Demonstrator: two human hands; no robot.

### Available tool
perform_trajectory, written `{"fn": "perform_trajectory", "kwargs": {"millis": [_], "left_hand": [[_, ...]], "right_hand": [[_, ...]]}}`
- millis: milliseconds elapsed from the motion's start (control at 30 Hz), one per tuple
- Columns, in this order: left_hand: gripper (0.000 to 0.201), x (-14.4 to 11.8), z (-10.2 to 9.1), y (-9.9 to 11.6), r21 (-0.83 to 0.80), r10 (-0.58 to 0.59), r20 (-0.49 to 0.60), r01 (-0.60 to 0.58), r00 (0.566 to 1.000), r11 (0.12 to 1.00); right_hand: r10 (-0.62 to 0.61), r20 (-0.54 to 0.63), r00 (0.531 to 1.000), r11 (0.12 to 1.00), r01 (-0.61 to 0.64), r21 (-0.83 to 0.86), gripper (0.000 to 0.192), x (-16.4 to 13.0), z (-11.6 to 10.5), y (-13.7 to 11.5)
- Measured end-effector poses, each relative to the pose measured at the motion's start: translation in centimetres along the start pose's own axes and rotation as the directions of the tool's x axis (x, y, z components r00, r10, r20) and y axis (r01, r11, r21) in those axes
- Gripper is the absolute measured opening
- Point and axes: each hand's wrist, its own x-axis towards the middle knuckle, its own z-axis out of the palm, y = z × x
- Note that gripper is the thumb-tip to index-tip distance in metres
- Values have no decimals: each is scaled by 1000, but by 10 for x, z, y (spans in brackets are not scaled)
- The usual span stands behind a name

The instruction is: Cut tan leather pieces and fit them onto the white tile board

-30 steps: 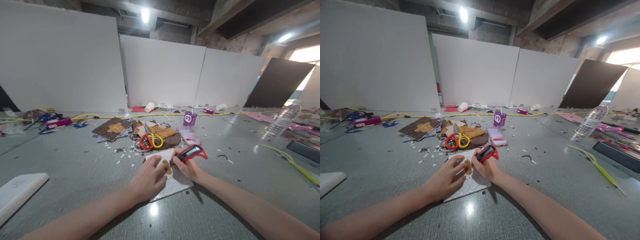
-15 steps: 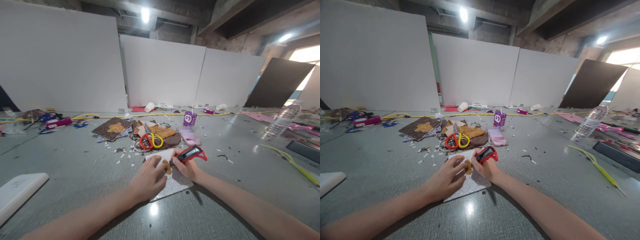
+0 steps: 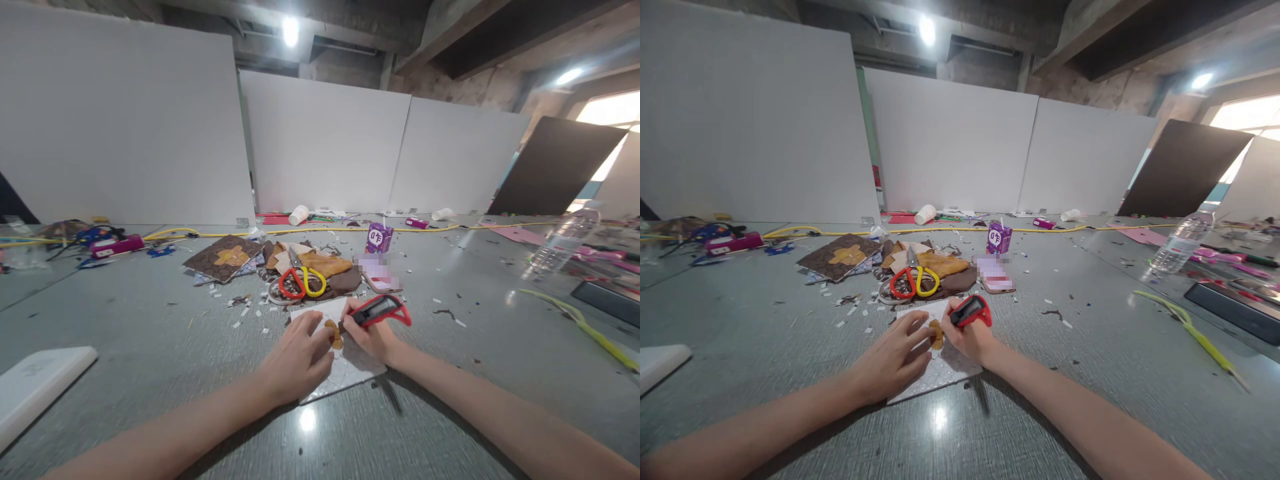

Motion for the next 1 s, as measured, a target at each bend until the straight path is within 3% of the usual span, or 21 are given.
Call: {"fn": "perform_trajectory", "kwargs": {"millis": [100,333,567,800,1000], "left_hand": [[24,0,-1,0,-12,-3,0,3,1000,1000],[23,0,-1,0,-11,-1,-4,1,1000,1000],[22,0,0,-2,1,5,-4,-5,1000,1000],[23,0,0,-1,-14,5,-12,-5,1000,1000],[22,0,-1,0,-15,-1,-5,1,1000,1000]], "right_hand": [[32,-55,998,998,-30,46,13,1,0,4],[1,-37,999,1000,-1,7,12,1,0,2],[-117,61,991,990,121,-77,10,0,1,-1],[6,-54,999,1000,-6,12,11,1,-1,3],[-77,32,997,996,78,-51,9,0,0,-6]]}}
